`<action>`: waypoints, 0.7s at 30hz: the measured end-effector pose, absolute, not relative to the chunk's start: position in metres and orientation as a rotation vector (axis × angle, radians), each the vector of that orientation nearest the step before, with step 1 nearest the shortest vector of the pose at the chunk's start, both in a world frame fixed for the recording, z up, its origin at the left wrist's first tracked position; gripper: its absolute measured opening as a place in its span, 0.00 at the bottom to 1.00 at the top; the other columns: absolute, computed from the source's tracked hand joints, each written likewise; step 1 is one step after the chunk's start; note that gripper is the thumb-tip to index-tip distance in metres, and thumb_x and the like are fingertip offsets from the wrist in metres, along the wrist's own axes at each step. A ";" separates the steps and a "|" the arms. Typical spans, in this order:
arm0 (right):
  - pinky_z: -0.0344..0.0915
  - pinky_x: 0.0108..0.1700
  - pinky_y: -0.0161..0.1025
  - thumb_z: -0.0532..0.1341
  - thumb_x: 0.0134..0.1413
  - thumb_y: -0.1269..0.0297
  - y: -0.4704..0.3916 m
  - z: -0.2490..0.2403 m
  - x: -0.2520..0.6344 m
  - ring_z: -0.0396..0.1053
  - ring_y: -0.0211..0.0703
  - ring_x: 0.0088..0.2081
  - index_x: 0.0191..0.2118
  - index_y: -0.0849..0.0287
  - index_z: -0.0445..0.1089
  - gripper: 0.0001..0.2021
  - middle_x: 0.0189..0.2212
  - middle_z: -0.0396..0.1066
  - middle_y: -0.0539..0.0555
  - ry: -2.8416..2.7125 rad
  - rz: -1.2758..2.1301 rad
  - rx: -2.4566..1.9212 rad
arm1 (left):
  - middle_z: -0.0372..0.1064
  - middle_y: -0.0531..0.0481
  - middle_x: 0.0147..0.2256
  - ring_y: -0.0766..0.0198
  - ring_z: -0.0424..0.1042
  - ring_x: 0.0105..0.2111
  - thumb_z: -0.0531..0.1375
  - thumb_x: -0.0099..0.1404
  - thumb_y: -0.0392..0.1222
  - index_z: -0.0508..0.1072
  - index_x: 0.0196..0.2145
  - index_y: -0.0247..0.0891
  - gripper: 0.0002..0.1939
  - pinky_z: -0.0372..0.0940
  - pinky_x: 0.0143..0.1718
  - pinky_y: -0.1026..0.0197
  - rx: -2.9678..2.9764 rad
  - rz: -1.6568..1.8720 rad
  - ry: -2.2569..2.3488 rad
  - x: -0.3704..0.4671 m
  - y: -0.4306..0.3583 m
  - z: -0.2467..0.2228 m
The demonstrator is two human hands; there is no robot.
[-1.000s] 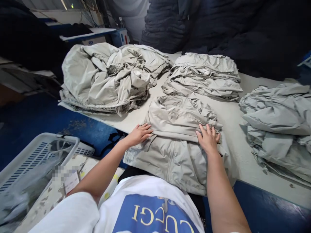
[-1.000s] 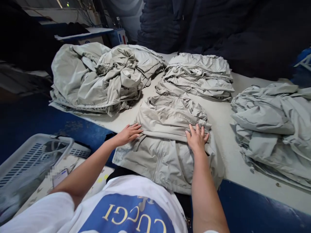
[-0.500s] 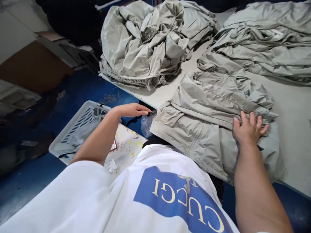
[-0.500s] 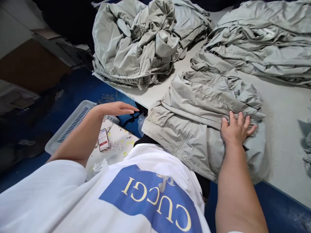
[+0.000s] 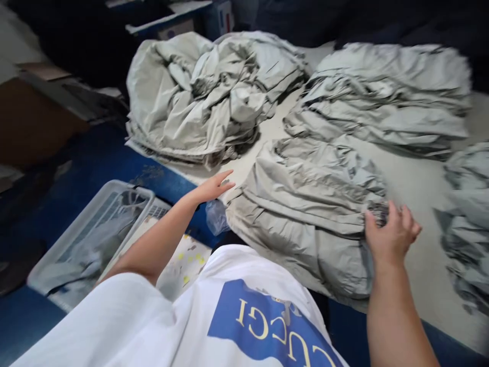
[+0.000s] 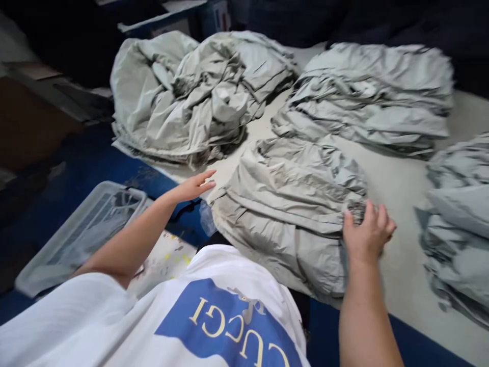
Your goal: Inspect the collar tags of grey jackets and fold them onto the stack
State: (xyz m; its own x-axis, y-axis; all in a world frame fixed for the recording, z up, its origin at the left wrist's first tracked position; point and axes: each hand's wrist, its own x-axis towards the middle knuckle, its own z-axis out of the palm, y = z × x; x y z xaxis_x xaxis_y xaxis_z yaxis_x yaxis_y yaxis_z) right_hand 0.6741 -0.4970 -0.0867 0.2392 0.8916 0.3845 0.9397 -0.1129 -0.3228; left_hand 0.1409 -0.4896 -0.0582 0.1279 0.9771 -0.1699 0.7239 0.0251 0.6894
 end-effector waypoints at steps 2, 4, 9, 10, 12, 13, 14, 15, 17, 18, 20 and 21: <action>0.53 0.66 0.66 0.52 0.64 0.34 -0.494 -0.088 0.691 0.54 0.75 0.69 0.71 0.70 0.59 0.46 0.70 0.54 0.80 -1.612 -0.093 -2.138 | 0.58 0.35 0.71 0.49 0.67 0.66 0.56 0.71 0.61 0.57 0.73 0.36 0.41 0.64 0.64 0.51 1.693 0.613 1.723 0.167 -0.459 -0.076; 0.58 0.63 0.65 0.54 0.58 0.29 -0.489 -0.091 0.705 0.59 0.76 0.66 0.72 0.75 0.56 0.53 0.66 0.59 0.83 -1.588 0.058 -2.210 | 0.69 0.33 0.64 0.49 0.74 0.58 0.59 0.70 0.59 0.59 0.72 0.33 0.41 0.68 0.60 0.50 1.627 0.652 1.807 0.190 -0.431 -0.086; 0.66 0.59 0.61 0.64 0.43 0.29 -0.475 -0.094 0.715 0.67 0.75 0.62 0.73 0.72 0.53 0.61 0.63 0.66 0.80 -1.485 0.281 -2.252 | 0.78 0.34 0.51 0.41 0.77 0.53 0.67 0.62 0.57 0.66 0.66 0.32 0.41 0.70 0.57 0.44 1.599 0.452 1.805 0.234 -0.387 -0.090; 0.67 0.59 0.61 0.65 0.40 0.31 -0.471 -0.093 0.712 0.67 0.74 0.62 0.73 0.70 0.53 0.62 0.64 0.65 0.79 -1.441 0.310 -2.254 | 0.78 0.34 0.53 0.38 0.76 0.55 0.68 0.60 0.55 0.67 0.65 0.34 0.40 0.69 0.58 0.41 1.606 0.426 1.769 0.242 -0.383 -0.090; 0.67 0.61 0.61 0.68 0.34 0.34 -0.463 -0.086 0.702 0.68 0.74 0.63 0.73 0.67 0.54 0.63 0.66 0.65 0.75 -1.316 0.408 -2.247 | 0.77 0.34 0.56 0.38 0.74 0.58 0.69 0.58 0.49 0.71 0.62 0.38 0.35 0.68 0.60 0.42 1.616 0.431 1.675 0.258 -0.378 -0.088; 0.68 0.61 0.61 0.69 0.31 0.36 -0.459 -0.081 0.695 0.69 0.73 0.63 0.73 0.64 0.56 0.62 0.65 0.67 0.73 -1.239 0.483 -2.221 | 0.77 0.36 0.57 0.40 0.74 0.59 0.68 0.59 0.46 0.74 0.60 0.39 0.32 0.69 0.60 0.44 1.616 0.450 1.620 0.266 -0.376 -0.086; 0.69 0.61 0.60 0.69 0.30 0.37 -0.456 -0.075 0.687 0.70 0.71 0.62 0.72 0.62 0.58 0.61 0.64 0.69 0.70 -1.156 0.579 -2.174 | 0.78 0.38 0.56 0.43 0.75 0.58 0.67 0.60 0.45 0.76 0.58 0.40 0.28 0.70 0.58 0.47 1.618 0.469 1.570 0.273 -0.375 -0.082; 0.71 0.60 0.59 0.69 0.29 0.38 -0.454 -0.069 0.678 0.72 0.70 0.61 0.71 0.59 0.61 0.59 0.62 0.72 0.67 -1.063 0.694 -2.113 | 0.79 0.41 0.54 0.46 0.77 0.56 0.65 0.62 0.45 0.78 0.56 0.41 0.24 0.72 0.57 0.48 1.607 0.487 1.518 0.279 -0.374 -0.076; 0.74 0.58 0.58 0.70 0.31 0.39 -0.451 -0.055 0.662 0.74 0.68 0.59 0.67 0.52 0.67 0.52 0.58 0.76 0.62 -0.840 0.915 -1.997 | 0.82 0.44 0.48 0.48 0.79 0.53 0.62 0.65 0.47 0.81 0.52 0.41 0.19 0.74 0.53 0.48 1.516 0.532 1.391 0.287 -0.371 -0.054; 0.76 0.56 0.57 0.70 0.31 0.39 -0.449 -0.047 0.655 0.75 0.68 0.58 0.65 0.48 0.69 0.49 0.57 0.77 0.61 -0.725 0.989 -1.960 | 0.83 0.45 0.45 0.47 0.79 0.52 0.62 0.66 0.50 0.82 0.50 0.42 0.19 0.74 0.53 0.47 1.443 0.561 1.301 0.288 -0.370 -0.039; 0.77 0.56 0.56 0.70 0.33 0.39 -0.442 -0.028 0.648 0.74 0.68 0.59 0.63 0.41 0.71 0.45 0.58 0.76 0.60 -0.621 1.052 -1.921 | 0.84 0.47 0.43 0.46 0.79 0.52 0.63 0.64 0.53 0.83 0.48 0.42 0.19 0.74 0.54 0.47 1.287 0.641 1.085 0.284 -0.364 0.002; 0.77 0.55 0.55 0.69 0.33 0.39 -0.435 -0.017 0.648 0.74 0.68 0.59 0.63 0.39 0.71 0.44 0.58 0.76 0.61 -0.663 1.030 -1.909 | 0.84 0.47 0.42 0.46 0.79 0.52 0.66 0.62 0.54 0.83 0.46 0.43 0.19 0.73 0.55 0.48 1.231 0.681 0.984 0.278 -0.360 0.025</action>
State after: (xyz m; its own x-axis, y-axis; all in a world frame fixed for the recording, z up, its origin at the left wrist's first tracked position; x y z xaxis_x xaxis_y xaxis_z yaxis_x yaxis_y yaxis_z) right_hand 0.6478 -0.4346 -0.0167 0.5209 0.7521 -0.4038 0.0561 -0.5022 -0.8629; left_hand 0.2784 -0.3603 0.0252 0.4430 0.8635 -0.2412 0.0783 0.2307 0.9699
